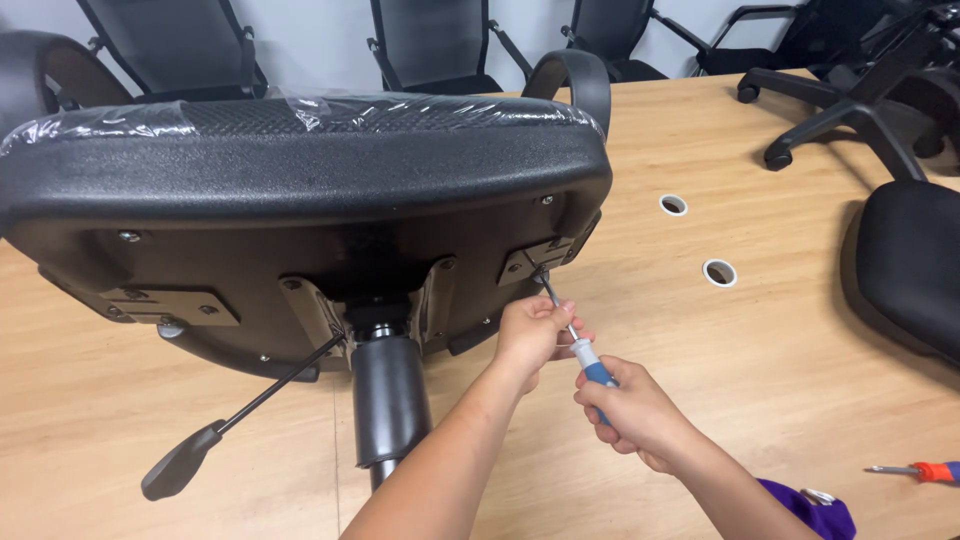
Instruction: The person uses a screwdriver to drive screws into the mounting plate under an office chair seat, attaching the seat to the gas lift base, working on several screws around the mechanism. They then lift the partially assembled chair upright and place it on the table.
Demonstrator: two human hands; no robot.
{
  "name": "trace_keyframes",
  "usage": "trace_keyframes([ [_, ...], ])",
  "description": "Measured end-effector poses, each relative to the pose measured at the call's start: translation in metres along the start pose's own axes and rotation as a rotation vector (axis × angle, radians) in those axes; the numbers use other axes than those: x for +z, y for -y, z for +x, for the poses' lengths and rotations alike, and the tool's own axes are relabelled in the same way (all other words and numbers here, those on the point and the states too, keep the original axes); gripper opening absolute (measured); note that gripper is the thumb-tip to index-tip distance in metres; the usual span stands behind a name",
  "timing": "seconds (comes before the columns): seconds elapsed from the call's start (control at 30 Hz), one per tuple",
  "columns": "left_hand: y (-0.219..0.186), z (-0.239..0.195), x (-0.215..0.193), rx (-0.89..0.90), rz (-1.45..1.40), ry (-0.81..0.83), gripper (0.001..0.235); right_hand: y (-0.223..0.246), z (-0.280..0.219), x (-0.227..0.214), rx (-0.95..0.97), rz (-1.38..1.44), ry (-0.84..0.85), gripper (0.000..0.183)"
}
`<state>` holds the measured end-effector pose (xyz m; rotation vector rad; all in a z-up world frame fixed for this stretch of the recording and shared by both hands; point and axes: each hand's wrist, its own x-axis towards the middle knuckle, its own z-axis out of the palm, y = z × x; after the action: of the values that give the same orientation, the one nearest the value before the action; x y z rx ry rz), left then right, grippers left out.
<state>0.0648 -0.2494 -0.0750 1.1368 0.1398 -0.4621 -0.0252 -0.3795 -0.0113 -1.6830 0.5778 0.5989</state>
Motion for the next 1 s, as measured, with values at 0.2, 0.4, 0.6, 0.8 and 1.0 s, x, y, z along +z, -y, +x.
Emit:
trace_keyframes([
  [0.2, -0.005, -0.004, 0.002, -0.015, 0.027, -0.010, 0.018, 0.000, 0.000, 0.000, -0.026, -0.008, -0.011, 0.015],
  [0.4, 0.003, 0.007, 0.003, 0.003, 0.029, -0.007, 0.018, 0.001, -0.001, -0.002, -0.030, -0.024, -0.018, 0.017],
  [0.6, -0.005, 0.001, 0.007, -0.003, 0.076, -0.025, 0.019, 0.009, -0.007, -0.001, -0.023, -0.054, -0.042, 0.018],
  [0.8, -0.006, 0.001, 0.009, -0.016, 0.018, -0.016, 0.018, 0.009, -0.006, -0.001, -0.027, -0.077, -0.078, 0.020],
  [1.0, -0.005, 0.004, 0.007, -0.005, 0.010, -0.011, 0.022, 0.013, -0.012, 0.002, -0.102, -0.208, -0.144, 0.023],
])
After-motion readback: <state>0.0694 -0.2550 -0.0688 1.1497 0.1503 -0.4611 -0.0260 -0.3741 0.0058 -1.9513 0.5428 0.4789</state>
